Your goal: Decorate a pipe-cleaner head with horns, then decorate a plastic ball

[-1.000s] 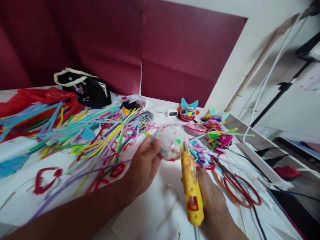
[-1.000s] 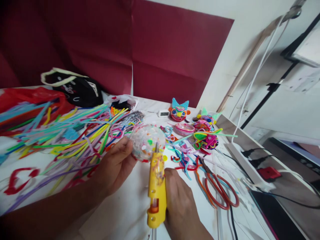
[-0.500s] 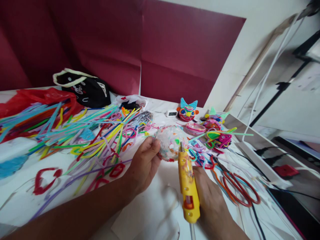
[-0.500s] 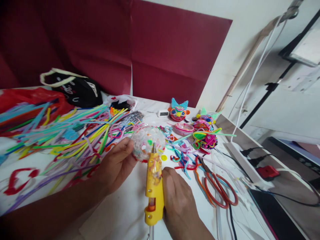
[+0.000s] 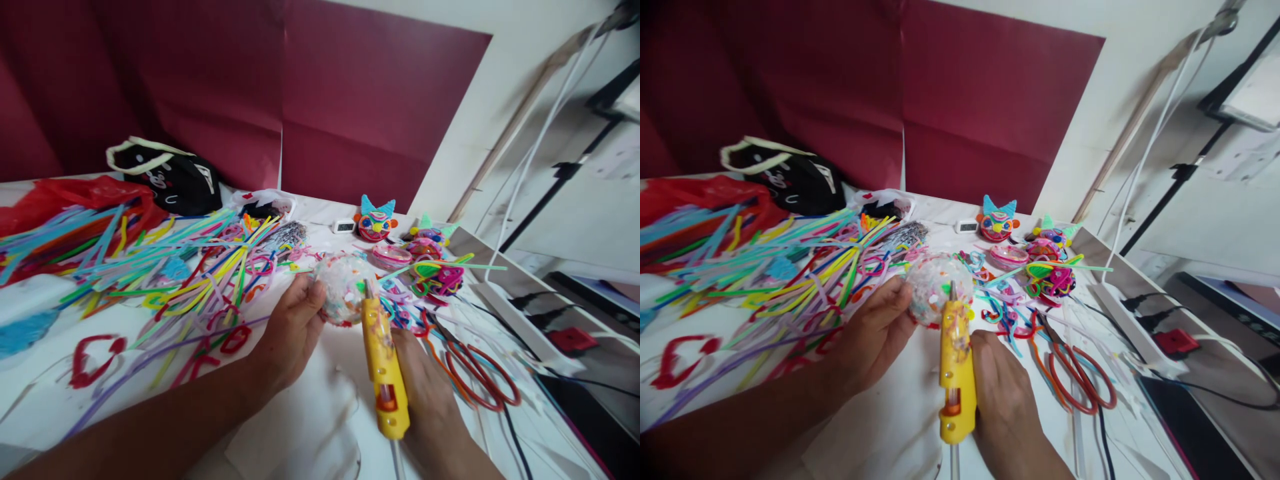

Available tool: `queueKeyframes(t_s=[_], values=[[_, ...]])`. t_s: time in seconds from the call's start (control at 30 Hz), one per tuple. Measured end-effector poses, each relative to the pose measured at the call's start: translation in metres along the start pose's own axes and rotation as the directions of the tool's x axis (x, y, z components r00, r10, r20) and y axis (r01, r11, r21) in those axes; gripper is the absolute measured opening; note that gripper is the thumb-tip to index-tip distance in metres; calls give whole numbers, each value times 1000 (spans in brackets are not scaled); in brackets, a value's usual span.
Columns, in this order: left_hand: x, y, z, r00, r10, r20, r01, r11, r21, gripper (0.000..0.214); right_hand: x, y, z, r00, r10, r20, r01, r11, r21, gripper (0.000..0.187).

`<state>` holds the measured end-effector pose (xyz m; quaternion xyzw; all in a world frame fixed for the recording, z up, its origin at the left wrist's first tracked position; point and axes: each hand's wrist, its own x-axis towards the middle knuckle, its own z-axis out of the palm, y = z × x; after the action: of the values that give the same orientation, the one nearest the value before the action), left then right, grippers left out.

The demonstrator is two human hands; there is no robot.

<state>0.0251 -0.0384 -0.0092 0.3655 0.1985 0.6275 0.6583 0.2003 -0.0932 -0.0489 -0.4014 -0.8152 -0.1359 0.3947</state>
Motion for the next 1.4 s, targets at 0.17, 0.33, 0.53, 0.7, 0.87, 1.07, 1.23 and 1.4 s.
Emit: queueKeyframes(t_s=[0.17,0.33,0.53,0.7,0.87,1.07,1.23,1.4], values=[[1,1,-1,1000,5,-17,-6,1000,-5,19,1,-2,1,1000,-25,8,25,999,32,12],[-1,-1,0,1000,-18,-8,18,1000,-7,18,0,-1,1,1000,7,24,-8,1000,17,13],[0,-2,-1,1000,-14,-9,14,1000,10,14,2,-2,0,999,-34,17,35,999,-2,16],[-1,-1,0,1000,-18,-2,19,1000,24,17,3,-2,-1,999,-32,11,31,999,14,10],[-2,-1,1,1000,-5,4,5,1000,18,15,1,-2,0,999,-30,16,29,999,20,15],[-2,1,1,1000,-2,4,1,1000,16,19,4,-7,-1,1000,-11,-3,11,1000,14,17],[-3,-1,1,1000,23,-3,-23,1000,4,15,1,-4,1,1000,-8,-6,8,998,57,12],[-3,0,2,999,43,10,-43,999,14,14,-10,1,4,994,112,-15,-111,992,59,18]])
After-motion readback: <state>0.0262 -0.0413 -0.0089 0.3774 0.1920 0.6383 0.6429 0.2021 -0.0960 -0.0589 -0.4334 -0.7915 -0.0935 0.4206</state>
